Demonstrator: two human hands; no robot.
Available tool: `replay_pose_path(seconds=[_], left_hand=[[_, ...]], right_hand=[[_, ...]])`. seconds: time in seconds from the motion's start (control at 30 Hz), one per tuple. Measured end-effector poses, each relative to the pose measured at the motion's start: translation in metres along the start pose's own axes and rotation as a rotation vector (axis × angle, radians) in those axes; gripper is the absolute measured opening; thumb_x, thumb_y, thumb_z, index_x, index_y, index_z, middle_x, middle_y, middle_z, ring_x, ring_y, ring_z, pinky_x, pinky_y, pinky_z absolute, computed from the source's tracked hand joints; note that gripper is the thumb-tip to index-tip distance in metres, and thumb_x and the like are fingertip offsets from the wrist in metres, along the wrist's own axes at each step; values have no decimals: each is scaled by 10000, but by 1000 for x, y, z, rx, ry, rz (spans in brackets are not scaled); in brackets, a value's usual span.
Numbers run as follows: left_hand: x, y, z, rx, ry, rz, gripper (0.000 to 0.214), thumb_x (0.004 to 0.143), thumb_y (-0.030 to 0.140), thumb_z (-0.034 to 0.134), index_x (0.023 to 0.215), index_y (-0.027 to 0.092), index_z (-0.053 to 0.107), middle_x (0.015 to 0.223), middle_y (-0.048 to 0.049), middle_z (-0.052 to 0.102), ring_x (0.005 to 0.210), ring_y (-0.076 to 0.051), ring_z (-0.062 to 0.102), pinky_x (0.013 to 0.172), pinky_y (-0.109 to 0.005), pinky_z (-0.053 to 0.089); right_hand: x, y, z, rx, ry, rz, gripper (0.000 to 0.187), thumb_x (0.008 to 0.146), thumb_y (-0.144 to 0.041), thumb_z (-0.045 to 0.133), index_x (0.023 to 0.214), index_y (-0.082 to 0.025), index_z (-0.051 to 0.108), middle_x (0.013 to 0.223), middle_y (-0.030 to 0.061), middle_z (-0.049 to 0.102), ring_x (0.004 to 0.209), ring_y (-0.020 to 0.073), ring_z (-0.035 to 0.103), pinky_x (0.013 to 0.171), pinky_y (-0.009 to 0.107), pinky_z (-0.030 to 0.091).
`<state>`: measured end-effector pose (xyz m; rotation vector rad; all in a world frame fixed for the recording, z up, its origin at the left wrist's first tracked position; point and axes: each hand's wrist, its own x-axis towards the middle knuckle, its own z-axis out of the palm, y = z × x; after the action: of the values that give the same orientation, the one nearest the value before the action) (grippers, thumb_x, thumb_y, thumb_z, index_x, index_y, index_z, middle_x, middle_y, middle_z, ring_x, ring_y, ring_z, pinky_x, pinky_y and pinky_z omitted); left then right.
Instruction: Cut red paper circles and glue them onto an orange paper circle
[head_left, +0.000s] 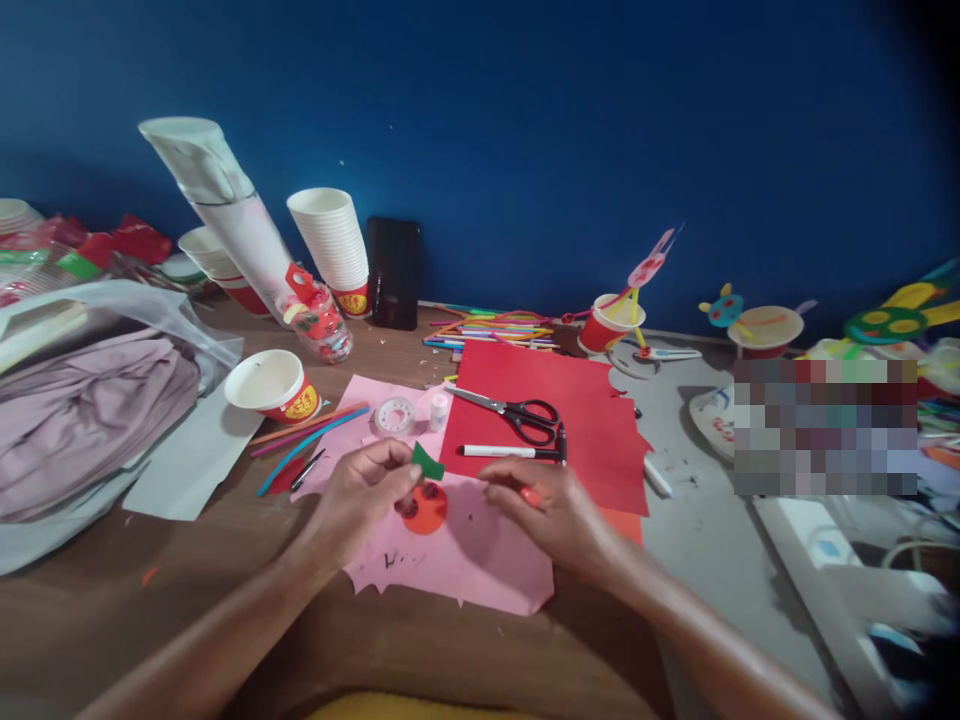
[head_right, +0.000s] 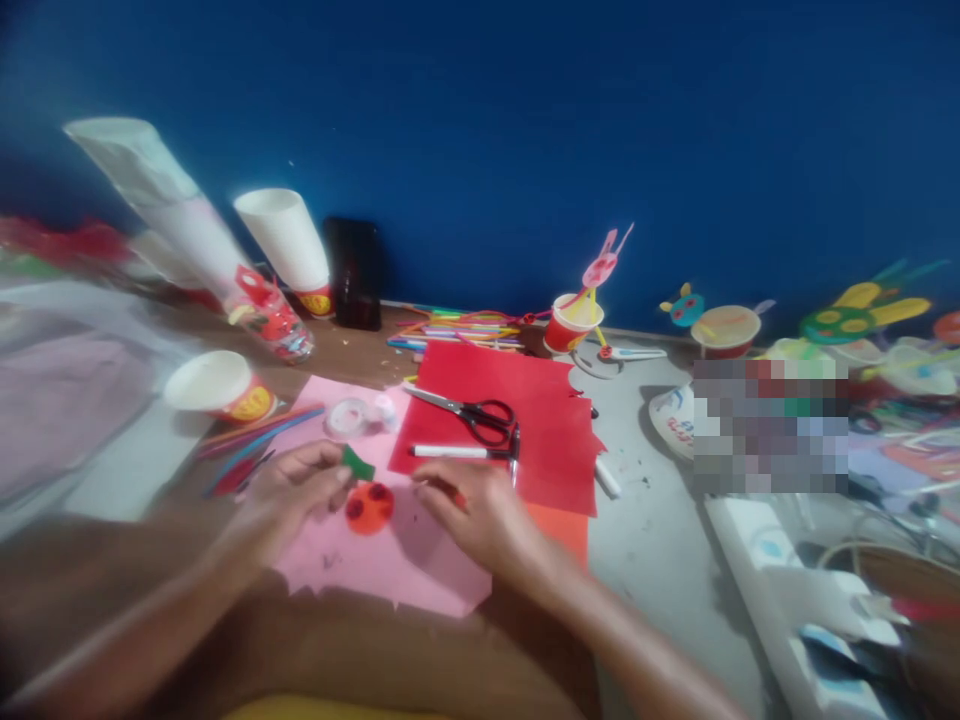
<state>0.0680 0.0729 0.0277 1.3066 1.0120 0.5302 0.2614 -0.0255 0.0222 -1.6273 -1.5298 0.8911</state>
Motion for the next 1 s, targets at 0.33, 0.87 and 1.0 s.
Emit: replay_pose_path(seconds=[0.33,0.87,1.0], left_hand=[[1,5,-22,-38,224,72,209,689,336,670,704,171,544,623,-14,638,530,-122,557,455,-211,422],[7,-3,-27,-230,126,32,238,685,306,696,801,184,529,592,33,602,486,-80,491,400,-157,342],[7,-3,-26,-233,75,23,202,711,310,667,784,179,530,548,43,576,455,-71,477,403,-161,343]], right_hand=[[-6,58,-57,-910,226,200,224,832,-382,514,956,-220,606,683,-2,696,558,179,643,455,238,333],[-8,43,-42,-858,107,301,258,745,-168,454,991,-206,520,568,-35,621,529,162,611,465,215,235],[-10,38,-48,-865,117,335,247,728,-156,460,961,-210,519,558,-37,615,530,167,616,466,216,231]])
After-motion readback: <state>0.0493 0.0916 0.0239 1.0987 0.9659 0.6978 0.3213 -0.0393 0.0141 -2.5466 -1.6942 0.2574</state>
